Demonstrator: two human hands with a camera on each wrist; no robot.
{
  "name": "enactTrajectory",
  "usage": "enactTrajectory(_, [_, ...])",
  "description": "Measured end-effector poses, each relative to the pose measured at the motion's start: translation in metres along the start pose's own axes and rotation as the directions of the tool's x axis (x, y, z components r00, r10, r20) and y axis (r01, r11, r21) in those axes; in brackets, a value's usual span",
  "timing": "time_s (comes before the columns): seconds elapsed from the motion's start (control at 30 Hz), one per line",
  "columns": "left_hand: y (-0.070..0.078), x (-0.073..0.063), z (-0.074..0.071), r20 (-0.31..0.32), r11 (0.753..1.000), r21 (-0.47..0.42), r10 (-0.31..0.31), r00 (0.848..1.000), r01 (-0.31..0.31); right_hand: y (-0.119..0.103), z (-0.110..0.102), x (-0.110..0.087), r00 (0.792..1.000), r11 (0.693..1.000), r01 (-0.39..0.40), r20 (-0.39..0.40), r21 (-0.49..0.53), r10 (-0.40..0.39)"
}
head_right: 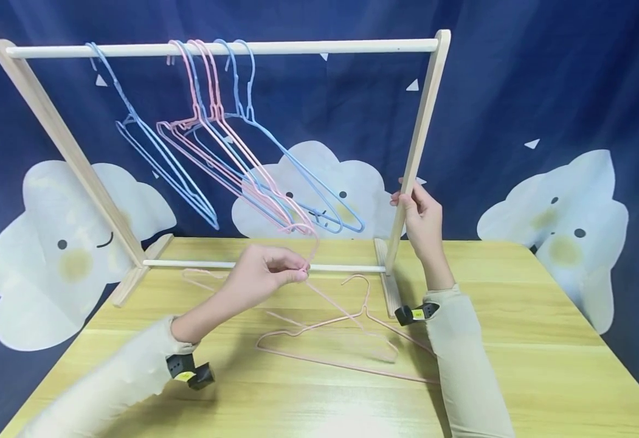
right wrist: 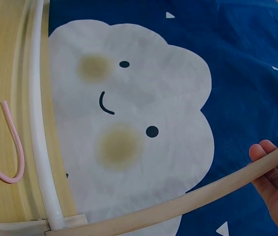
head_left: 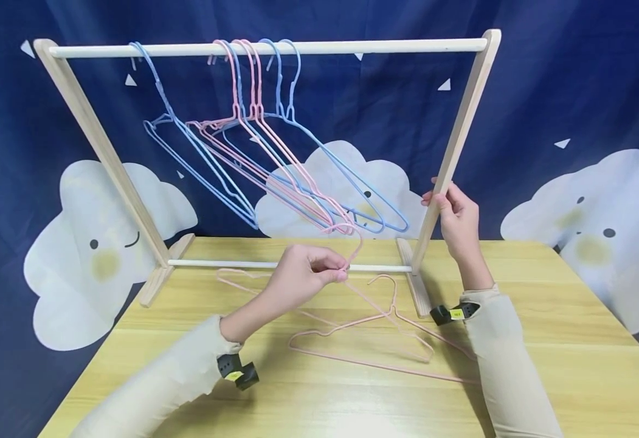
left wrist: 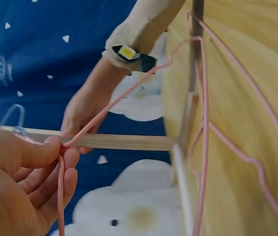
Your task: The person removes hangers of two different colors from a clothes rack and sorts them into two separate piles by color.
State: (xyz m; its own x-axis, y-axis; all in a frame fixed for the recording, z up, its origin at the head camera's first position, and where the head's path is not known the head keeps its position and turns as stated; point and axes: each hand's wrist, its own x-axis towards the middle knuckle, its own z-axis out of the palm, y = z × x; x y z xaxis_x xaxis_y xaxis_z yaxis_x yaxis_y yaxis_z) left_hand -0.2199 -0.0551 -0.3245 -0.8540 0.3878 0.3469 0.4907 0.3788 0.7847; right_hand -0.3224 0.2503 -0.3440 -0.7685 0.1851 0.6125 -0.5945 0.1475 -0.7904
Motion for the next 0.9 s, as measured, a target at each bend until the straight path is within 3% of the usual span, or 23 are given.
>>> enactTrajectory(0.2, [-0.027,0.010,0.016,0.082,0.984,-0.116,-0.129,0.988,0.138,0.001,-0.002,-0.001,1.000,1.000,0.009,-0.010,0.003,-0.009])
enactTrajectory(0.4, [-0.042,0.022,0.035,0.159,0.937,-0.215,-0.245,0.956,0.275,0.002,-0.003,0.002,1.000,1.000,0.023,0.015,-0.002,-0.023])
enactTrajectory(0.53, [-0.042,0.032,0.054,0.203,0.865,-0.317,-0.340,0.918,0.390,-0.001,-0.002,0.004,1.000,0.999,0.020,0.024,-0.025,-0.020])
enactTrajectory(0.63, [-0.044,0.038,0.071,0.234,0.792,-0.386,-0.412,0.881,0.473,-0.002,-0.002,0.004,1.000,1.000,0.011,0.022,-0.029,-0.011])
enactTrajectory(0.67, [-0.046,0.039,0.076,0.242,0.782,-0.389,-0.424,0.873,0.488,-0.002,-0.001,0.004,1.000,0.999,0.011,0.023,-0.032,-0.010])
enactTrajectory(0.8, [-0.054,0.043,0.101,0.265,0.771,-0.368,-0.449,0.853,0.520,-0.002,-0.001,0.003,1.000,1.000,0.007,0.028,-0.019,-0.007])
enactTrajectory(0.9, [-0.059,0.046,0.118,0.250,0.803,-0.310,-0.447,0.859,0.508,-0.001,-0.001,0.002,1.000,1.000,0.005,0.027,-0.020,-0.004])
